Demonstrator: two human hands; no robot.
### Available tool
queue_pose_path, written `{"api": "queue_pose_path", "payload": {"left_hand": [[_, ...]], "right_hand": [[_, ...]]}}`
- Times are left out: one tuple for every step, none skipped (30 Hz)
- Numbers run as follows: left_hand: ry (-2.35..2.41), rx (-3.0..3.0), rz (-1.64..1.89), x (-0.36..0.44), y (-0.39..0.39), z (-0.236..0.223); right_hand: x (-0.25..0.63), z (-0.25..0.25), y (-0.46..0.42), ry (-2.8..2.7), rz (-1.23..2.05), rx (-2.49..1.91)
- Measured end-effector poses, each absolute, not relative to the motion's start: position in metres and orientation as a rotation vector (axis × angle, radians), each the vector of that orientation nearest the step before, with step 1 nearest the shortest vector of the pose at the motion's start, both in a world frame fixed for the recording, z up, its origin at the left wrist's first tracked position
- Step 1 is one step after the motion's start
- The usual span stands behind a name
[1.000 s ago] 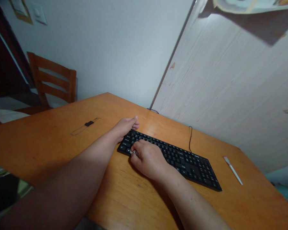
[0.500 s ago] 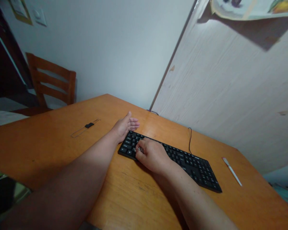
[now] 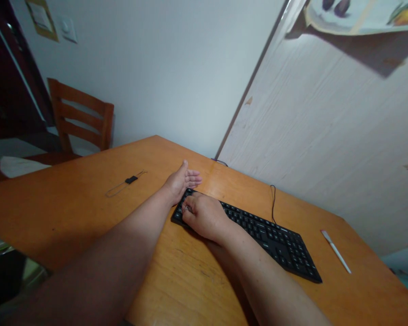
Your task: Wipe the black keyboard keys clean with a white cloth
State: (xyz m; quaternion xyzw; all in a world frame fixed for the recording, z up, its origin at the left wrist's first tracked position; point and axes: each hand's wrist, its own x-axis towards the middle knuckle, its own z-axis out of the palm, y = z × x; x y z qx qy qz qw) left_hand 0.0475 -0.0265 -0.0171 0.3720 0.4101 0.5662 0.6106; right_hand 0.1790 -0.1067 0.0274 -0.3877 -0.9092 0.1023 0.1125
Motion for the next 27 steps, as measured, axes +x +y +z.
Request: {"api": "queue_pose_path", "payload": {"left_hand": [[0.944, 0.856, 1.311, 0.047, -0.026, -0.018], [0.939, 0.851, 1.313, 0.048, -0.025, -0.018], [0.936, 0.845, 1.315, 0.048, -0.024, -0.019], [0.935, 0.837, 1.315, 0.048, -0.024, -0.019], [0.935, 0.831, 1.313, 0.048, -0.024, -0.018], [0.939, 0.828, 1.308, 0.048, -0.024, -0.018], [0.944, 0.825, 1.302, 0.049, -0.024, -0.017], [0.949, 0.822, 1.298, 0.049, -0.024, -0.017], [0.955, 0.819, 1.295, 0.049, -0.024, -0.017], [0.957, 0.816, 1.292, 0.049, -0.024, -0.016], [0.959, 0.811, 1.292, 0.049, -0.024, -0.016], [0.959, 0.806, 1.292, 0.049, -0.024, -0.016], [0.961, 0.802, 1.293, 0.049, -0.024, -0.015], [0.962, 0.8, 1.294, 0.049, -0.024, -0.015], [0.964, 0.798, 1.296, 0.049, -0.025, -0.015], [0.965, 0.798, 1.297, 0.049, -0.025, -0.015], [0.966, 0.796, 1.299, 0.049, -0.025, -0.015], [0.963, 0.794, 1.3, 0.049, -0.025, -0.015], [0.958, 0.789, 1.302, 0.049, -0.025, -0.014], [0.953, 0.783, 1.303, 0.049, -0.026, -0.014], [0.949, 0.775, 1.306, 0.049, -0.026, -0.014], [0.946, 0.766, 1.307, 0.049, -0.026, -0.014], [0.943, 0.757, 1.308, 0.049, -0.026, -0.013], [0.939, 0.748, 1.309, 0.048, -0.026, -0.013], [0.936, 0.738, 1.309, 0.048, -0.025, -0.013], [0.932, 0.73, 1.308, 0.048, -0.025, -0.012], [0.925, 0.723, 1.308, 0.047, -0.025, -0.012]], "right_hand": [[0.177, 0.028, -0.106, -2.674, 0.294, -1.135], [0.176, 0.029, -0.105, -2.684, 0.29, -1.132], [0.176, 0.03, -0.104, -2.695, 0.286, -1.132], [0.177, 0.031, -0.103, -2.711, 0.283, -1.134], [0.179, 0.032, -0.102, -2.728, 0.28, -1.138], [0.181, 0.032, -0.1, -2.743, 0.278, -1.143], [0.183, 0.033, -0.099, -2.755, 0.279, -1.15], [0.184, 0.033, -0.099, -2.762, 0.282, -1.156], [0.185, 0.033, -0.098, -2.761, 0.286, -1.159], [0.184, 0.032, -0.098, -2.756, 0.29, -1.155], [0.182, 0.032, -0.098, -2.744, 0.292, -1.149], [0.181, 0.031, -0.099, -2.731, 0.297, -1.139], [0.179, 0.03, -0.099, -2.721, 0.306, -1.125], [0.178, 0.029, -0.099, -2.711, 0.319, -1.111], [0.178, 0.029, -0.099, -2.701, 0.339, -1.1], [0.179, 0.029, -0.099, -2.688, 0.365, -1.091], [0.18, 0.03, -0.1, -2.671, 0.398, -1.082], [0.182, 0.031, -0.1, -2.654, 0.436, -1.073], [0.185, 0.032, -0.101, -2.64, 0.477, -1.064], [0.187, 0.033, -0.102, -2.637, 0.517, -1.052], [0.189, 0.034, -0.104, -2.646, 0.551, -1.04], [0.19, 0.035, -0.105, -2.662, 0.57, -1.03], [0.19, 0.035, -0.106, -2.681, 0.572, -1.024], [0.189, 0.034, -0.107, -2.697, 0.559, -1.023], [0.188, 0.033, -0.108, -2.709, 0.538, -1.024], [0.186, 0.032, -0.109, -2.715, 0.514, -1.025], [0.184, 0.031, -0.109, -2.717, 0.49, -1.026]]}}
